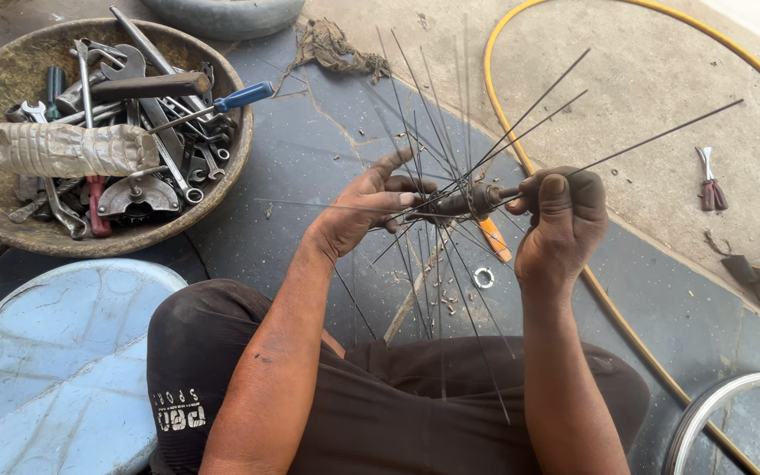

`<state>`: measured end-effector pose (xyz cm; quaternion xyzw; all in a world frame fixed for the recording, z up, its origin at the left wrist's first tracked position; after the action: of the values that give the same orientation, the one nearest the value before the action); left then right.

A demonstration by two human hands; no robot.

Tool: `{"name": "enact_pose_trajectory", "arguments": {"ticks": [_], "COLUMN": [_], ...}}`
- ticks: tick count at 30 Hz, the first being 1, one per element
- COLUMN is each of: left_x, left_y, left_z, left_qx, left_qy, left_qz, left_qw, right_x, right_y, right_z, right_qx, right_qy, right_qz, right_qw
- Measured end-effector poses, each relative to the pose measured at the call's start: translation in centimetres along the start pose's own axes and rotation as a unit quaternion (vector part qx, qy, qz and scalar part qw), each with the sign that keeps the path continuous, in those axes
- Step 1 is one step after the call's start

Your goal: The person sits on the floor of a bicycle repair shop and dismantles a bicycle wheel. They pull spokes out of the rim and hub one at a time, unscrew nipples by hand, and gather the loose spokes around the hub while sorting through the parts.

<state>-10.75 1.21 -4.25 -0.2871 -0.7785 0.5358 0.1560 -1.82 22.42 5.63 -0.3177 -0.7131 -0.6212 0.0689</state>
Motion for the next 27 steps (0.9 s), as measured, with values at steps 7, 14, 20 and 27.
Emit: {"name": "enact_pose_trajectory", "arguments": {"ticks": [7, 14, 20, 27], "left_x": [0.6, 0.8, -0.1, -0.1], "left_y": [0.8, 1.6, 1.0, 0.0], "left_z": [-0.9, -1.4, -2.4, -3.9], "left_qx": [0.193, 0.334, 0.286, 0.46], "left_qy": [-0.021, -0.085, 0.047, -0.036], "left_qz": [-0.056, 0.015, 0.006, 0.009], "left_qw": [0.979, 0.939, 0.957, 0.887], "right_x": [-0.2, 0.3, 0.7, 1.4], "right_y": [-0.2, -0.5, -0.8, -1.3], "right_z": [-0.4, 0.4, 1.3, 2.3], "right_qx": [-0.001, 0.0, 0.003, 0.036], "right_qy": [0.011, -0.004, -0.018, -0.029], "right_qz": [0.003, -0.005, -0.007, -0.016], "right_qw": [1.0, 1.0, 1.0, 0.999]}}
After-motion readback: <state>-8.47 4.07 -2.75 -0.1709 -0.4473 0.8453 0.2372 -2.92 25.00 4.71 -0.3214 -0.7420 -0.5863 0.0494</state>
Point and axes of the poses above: each hand's wrist, its own x-axis towards the middle knuckle, its own z-axis out of the back of the hand, y = z × x, the point moved 7 cm from there along x, towards the middle knuckle, and after that the axes turned 2 degrees about x, right-handed, at the moved point
